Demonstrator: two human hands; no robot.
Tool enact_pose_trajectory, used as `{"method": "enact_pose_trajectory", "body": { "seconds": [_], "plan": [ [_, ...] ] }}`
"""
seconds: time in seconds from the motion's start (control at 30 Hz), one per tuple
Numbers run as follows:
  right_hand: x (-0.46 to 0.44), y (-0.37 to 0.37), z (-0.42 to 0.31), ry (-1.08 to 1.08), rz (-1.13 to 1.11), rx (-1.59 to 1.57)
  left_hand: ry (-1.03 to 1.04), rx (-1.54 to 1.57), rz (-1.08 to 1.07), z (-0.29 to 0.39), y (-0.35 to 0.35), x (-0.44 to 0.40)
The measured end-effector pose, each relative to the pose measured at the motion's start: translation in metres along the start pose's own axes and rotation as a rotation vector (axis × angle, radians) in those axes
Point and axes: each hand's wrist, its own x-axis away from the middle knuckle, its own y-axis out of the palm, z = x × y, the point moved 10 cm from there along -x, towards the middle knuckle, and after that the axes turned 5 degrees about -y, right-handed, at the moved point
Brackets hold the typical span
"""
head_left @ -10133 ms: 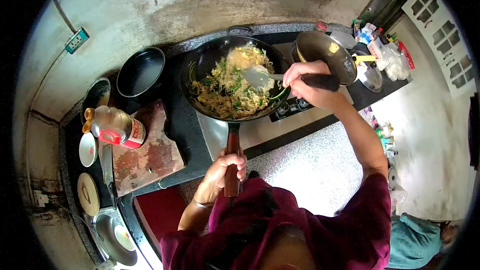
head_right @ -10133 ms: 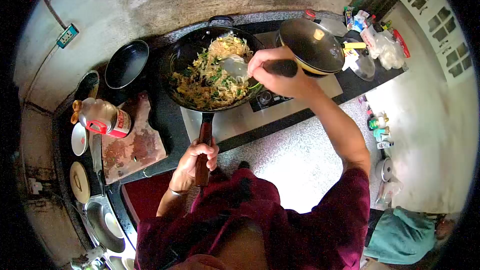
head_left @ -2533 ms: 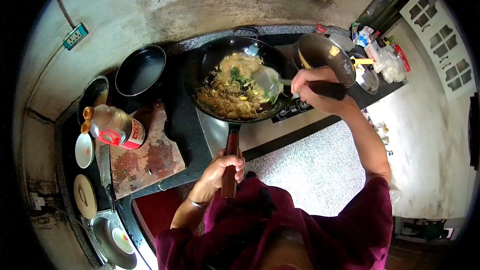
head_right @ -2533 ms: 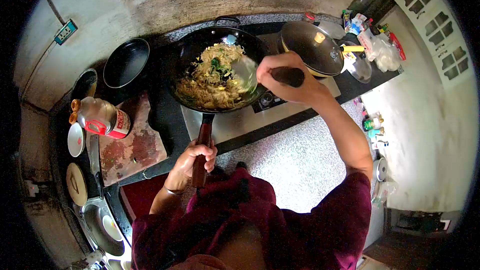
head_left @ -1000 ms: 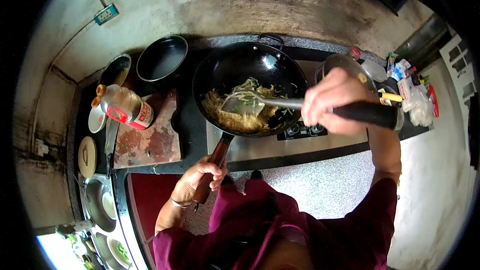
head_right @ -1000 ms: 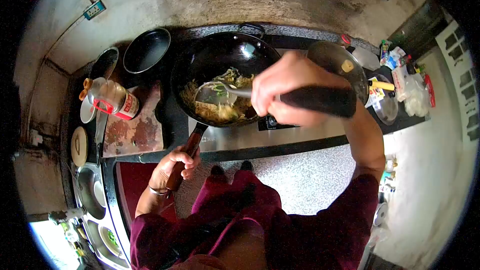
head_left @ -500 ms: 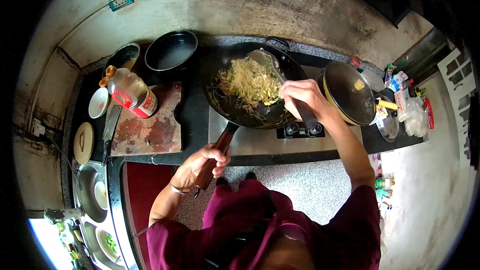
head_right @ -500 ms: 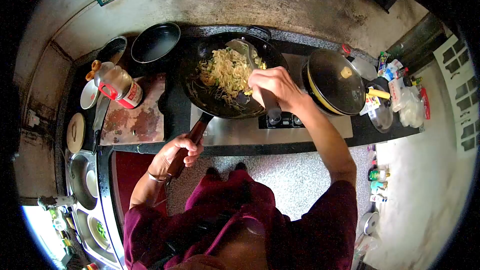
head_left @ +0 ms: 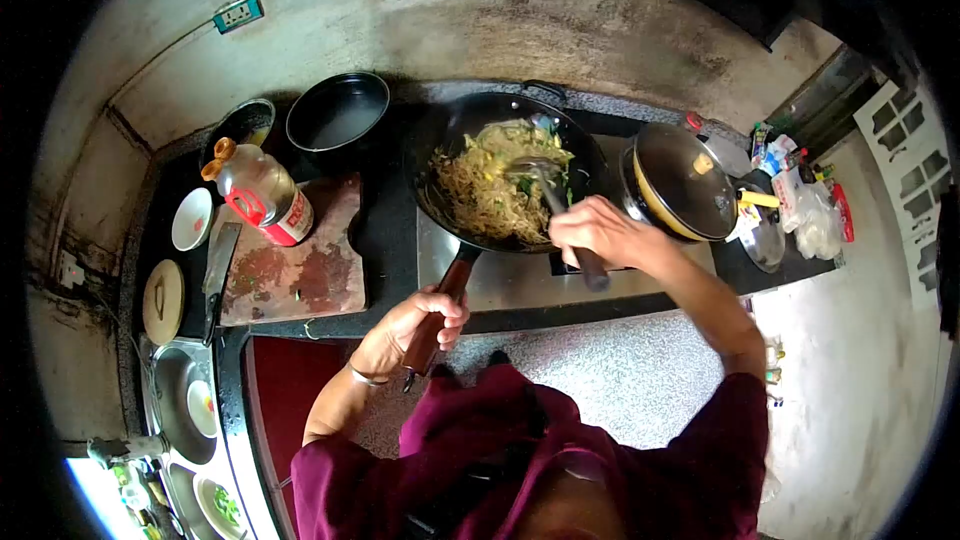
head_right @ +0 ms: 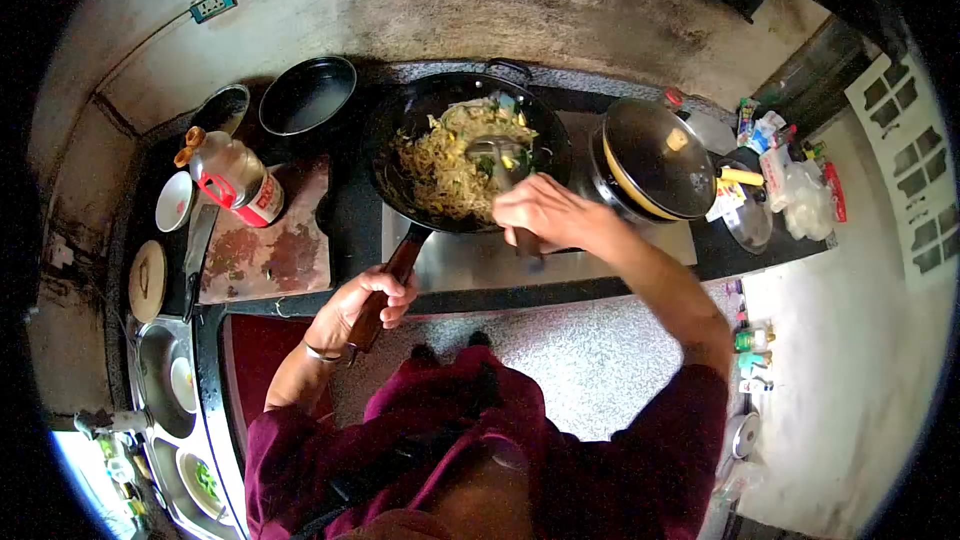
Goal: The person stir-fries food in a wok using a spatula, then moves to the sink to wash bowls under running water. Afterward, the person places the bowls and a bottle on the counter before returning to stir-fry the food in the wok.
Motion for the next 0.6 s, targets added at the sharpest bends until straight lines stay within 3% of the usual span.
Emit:
{"method": "enact_pose_trajectory", "body": {
  "seconds": [0.1,0.23,0.4,0.43,0.5,0.57,0.6],
  "plan": [
    [-0.012,-0.003,-0.007,-0.047,0.174,-0.118,0.028,0.004,0.014,0.005,0.003,0.001],
    [-0.004,-0.043,-0.077,-0.084,0.025,-0.191,0.033,0.008,0.008,0.001,-0.003,-0.003],
    [0.017,-0.036,-0.041,-0.009,-0.037,0.021,0.035,-0.003,0.006,0.0,-0.002,-0.003],
    [0.01,-0.016,-0.006,0.101,-0.23,0.157,0.043,-0.013,0.008,0.004,-0.001,-0.002],
    [0.002,-0.042,-0.005,0.086,0.019,-0.086,0.024,0.025,-0.011,0.003,0.002,0.001],
    [0.025,-0.086,0.04,0.309,0.642,-0.332,0.016,0.002,-0.004,0.002,0.004,-0.001],
    [0.023,-0.086,0.041,0.304,0.629,-0.353,0.025,0.007,-0.009,0.004,0.0,-0.001]
  ]
}}
